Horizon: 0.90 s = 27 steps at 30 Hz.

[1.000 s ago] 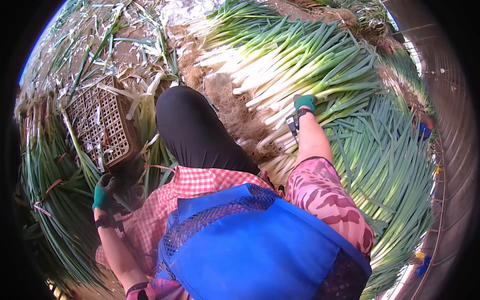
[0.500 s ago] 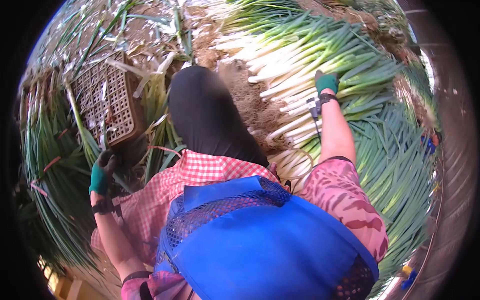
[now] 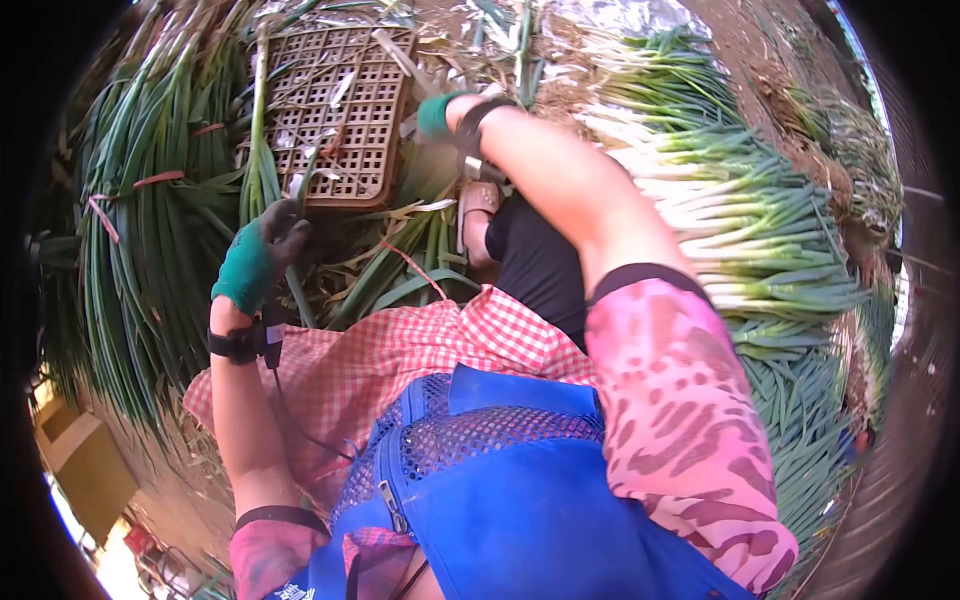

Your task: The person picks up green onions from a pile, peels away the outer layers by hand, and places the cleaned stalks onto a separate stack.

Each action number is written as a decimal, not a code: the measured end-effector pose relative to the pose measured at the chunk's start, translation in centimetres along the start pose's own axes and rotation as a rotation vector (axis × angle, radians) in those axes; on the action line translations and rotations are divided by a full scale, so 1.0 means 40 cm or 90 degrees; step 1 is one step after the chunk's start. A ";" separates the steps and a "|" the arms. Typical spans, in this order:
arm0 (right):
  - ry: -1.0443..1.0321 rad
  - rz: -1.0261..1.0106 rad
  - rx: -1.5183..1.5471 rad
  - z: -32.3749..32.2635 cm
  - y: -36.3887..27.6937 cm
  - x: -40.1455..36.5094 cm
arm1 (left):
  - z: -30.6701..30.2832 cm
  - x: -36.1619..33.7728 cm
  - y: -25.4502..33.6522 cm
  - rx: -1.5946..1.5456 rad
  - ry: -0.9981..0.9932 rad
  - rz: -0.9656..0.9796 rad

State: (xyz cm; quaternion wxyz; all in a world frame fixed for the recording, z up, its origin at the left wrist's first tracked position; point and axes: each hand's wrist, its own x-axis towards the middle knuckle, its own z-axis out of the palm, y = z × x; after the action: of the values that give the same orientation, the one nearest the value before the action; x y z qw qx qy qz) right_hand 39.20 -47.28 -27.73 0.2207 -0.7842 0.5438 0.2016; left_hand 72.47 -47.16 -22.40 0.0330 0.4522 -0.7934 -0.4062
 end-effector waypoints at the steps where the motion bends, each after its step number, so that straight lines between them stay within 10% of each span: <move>1: -0.031 -0.089 -0.080 0.068 -0.004 0.059 | -0.009 -0.005 0.007 0.013 0.002 -0.013; 6: -0.113 0.006 0.091 0.517 -0.120 0.219 | -0.039 -0.030 -0.016 0.076 0.038 -0.011; 11: 0.201 0.495 0.562 0.817 -0.274 0.411 | -0.047 -0.066 -0.025 0.060 0.025 -0.004; 16: 0.014 0.339 0.300 0.650 -0.289 0.333 | -0.050 -0.087 -0.037 0.044 0.014 -0.011; 20: 0.146 0.274 0.735 0.809 -0.163 0.376 | -0.049 -0.098 -0.042 0.062 -0.001 -0.007; 24: 0.096 0.334 0.241 0.555 -0.204 0.238 | -0.052 -0.090 -0.034 0.060 -0.003 -0.014; 27: 0.452 0.486 0.619 0.626 -0.204 0.324 | -0.046 -0.073 -0.016 0.054 0.010 -0.026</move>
State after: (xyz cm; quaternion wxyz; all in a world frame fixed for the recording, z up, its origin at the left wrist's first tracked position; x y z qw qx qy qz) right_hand 49.22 -40.47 -54.48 0.2694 -0.3700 0.8477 -0.2682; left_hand 75.41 -46.29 -20.66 0.0117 0.4727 -0.7999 -0.3696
